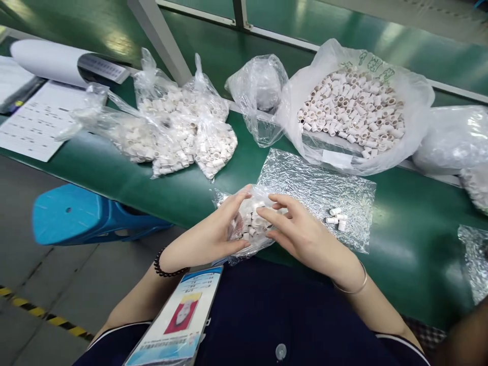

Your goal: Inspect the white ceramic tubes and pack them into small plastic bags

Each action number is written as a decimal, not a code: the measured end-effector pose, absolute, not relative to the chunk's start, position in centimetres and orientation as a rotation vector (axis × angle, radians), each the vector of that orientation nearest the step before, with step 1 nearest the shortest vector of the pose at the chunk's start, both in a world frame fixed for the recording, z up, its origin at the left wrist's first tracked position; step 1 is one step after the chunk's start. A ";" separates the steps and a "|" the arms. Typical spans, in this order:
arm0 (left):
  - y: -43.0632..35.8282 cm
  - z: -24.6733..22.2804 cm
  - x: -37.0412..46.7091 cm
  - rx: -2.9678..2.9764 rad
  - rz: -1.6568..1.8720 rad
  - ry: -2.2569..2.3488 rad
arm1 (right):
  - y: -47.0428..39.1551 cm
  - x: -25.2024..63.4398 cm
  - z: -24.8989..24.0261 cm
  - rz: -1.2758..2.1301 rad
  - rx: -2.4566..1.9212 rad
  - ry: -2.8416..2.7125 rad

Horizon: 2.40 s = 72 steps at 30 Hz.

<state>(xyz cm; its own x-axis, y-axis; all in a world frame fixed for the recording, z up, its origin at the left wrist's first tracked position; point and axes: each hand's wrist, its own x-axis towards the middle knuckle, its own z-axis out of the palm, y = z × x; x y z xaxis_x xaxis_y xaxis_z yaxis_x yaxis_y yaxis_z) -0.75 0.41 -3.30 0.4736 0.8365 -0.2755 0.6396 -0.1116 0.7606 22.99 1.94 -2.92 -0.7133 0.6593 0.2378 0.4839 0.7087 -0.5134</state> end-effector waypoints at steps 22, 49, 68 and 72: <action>0.8 -3.2 -1.2 1.794 0.223 1.279 | 2.3 35.8 -8.0 0.442 -2.001 -2.354; 0.6 -4.0 -1.8 1.807 0.284 1.268 | 2.7 32.2 -9.6 0.504 -2.220 -2.205; -0.1 -3.8 -3.5 1.909 0.455 1.171 | 4.1 23.6 -9.8 0.230 -1.076 -2.306; -0.3 -3.2 -4.0 1.933 0.566 1.308 | 4.9 24.4 -10.0 0.520 -1.309 -2.253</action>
<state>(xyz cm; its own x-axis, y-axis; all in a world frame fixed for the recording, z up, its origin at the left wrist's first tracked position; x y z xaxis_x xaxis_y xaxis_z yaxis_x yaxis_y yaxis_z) -3.98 -0.28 -3.19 0.3878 0.9210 -0.0373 0.6028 -0.2229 0.7661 24.44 4.89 -9.96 -0.4275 0.8785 0.2131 0.6961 0.4703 -0.5424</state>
